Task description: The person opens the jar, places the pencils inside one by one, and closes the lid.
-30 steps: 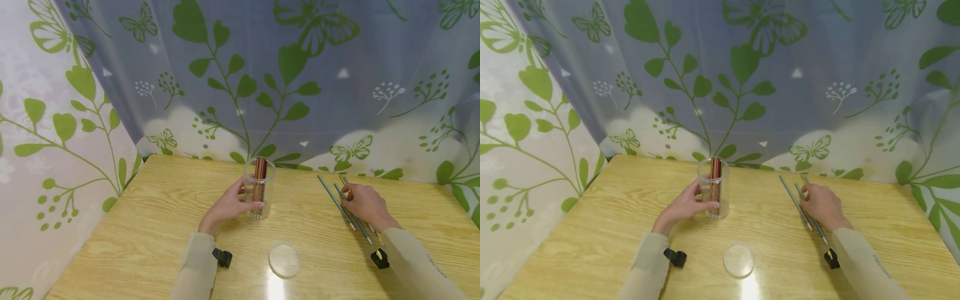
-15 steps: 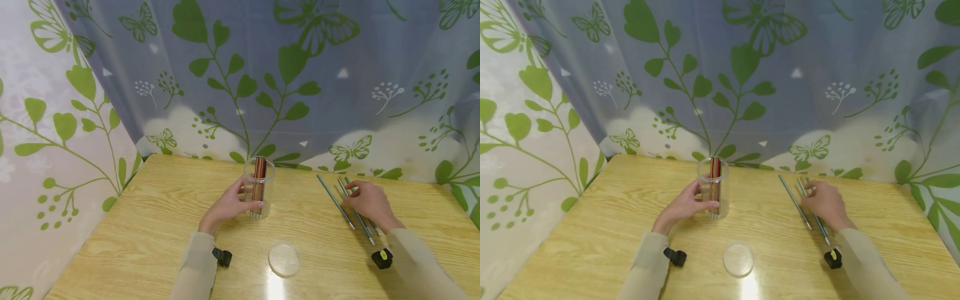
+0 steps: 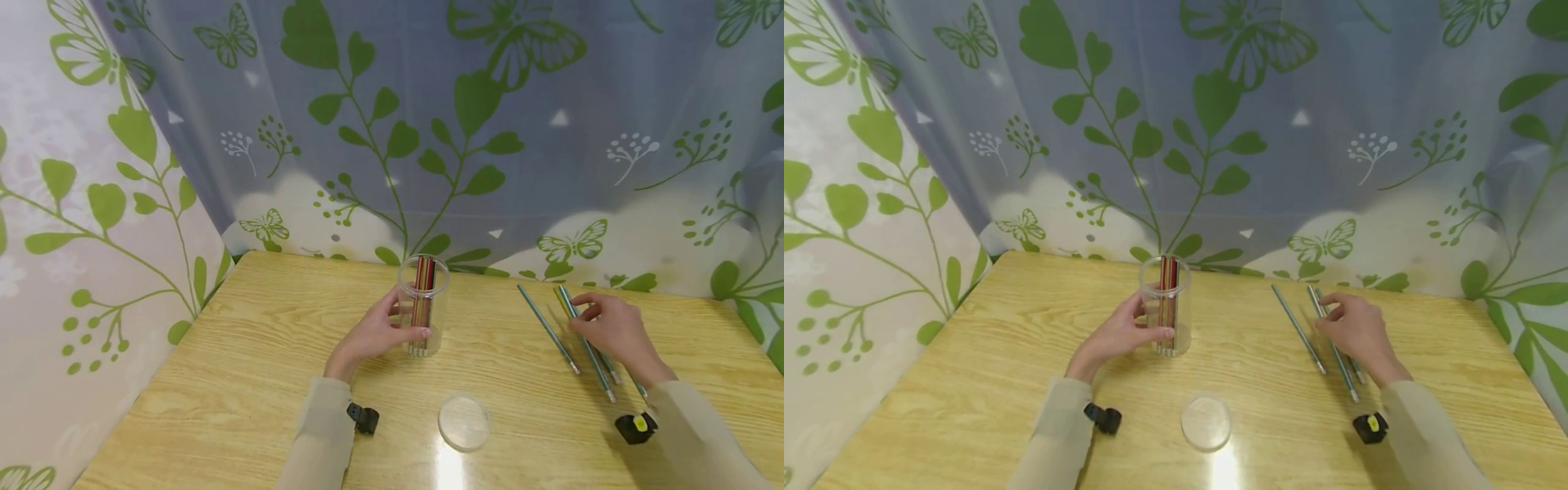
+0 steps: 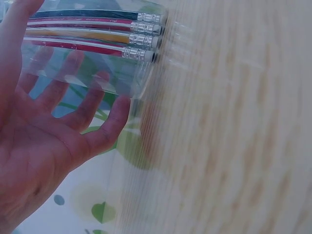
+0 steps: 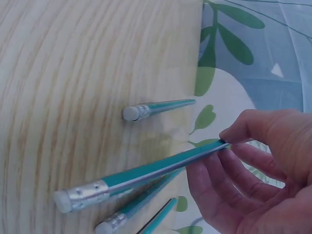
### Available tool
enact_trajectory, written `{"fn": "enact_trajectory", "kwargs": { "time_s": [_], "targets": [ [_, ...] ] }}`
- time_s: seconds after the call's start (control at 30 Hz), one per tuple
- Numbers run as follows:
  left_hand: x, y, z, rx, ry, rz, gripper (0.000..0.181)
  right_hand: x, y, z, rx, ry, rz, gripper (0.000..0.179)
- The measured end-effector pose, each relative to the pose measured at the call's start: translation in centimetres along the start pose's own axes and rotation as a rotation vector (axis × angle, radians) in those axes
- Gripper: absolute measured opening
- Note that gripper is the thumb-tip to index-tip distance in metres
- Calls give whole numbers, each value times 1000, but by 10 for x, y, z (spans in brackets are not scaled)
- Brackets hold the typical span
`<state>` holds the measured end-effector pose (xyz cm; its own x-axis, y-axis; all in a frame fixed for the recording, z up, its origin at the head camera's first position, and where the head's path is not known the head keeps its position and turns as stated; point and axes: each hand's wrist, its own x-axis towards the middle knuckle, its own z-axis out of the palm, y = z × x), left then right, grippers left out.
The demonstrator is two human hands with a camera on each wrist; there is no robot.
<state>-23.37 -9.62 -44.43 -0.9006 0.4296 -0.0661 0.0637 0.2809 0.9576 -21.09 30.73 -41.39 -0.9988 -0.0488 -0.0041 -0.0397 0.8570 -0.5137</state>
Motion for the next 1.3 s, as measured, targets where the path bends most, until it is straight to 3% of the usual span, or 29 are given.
{"fn": "enact_trajectory", "kwargs": {
  "time_s": [0.43,0.7,1.3],
  "targets": [
    [-2,-1,1,-8,-4,-24,83,-11,-14,-10,29,98,-33,40],
    [-1,-2,1,-9,7,-22,83,-19,-34,-22,50,199,-108,36],
    [0,0,1,-13,-2,-18,84,-21,-84,-54,63,320,-247,31]
  ]
}}
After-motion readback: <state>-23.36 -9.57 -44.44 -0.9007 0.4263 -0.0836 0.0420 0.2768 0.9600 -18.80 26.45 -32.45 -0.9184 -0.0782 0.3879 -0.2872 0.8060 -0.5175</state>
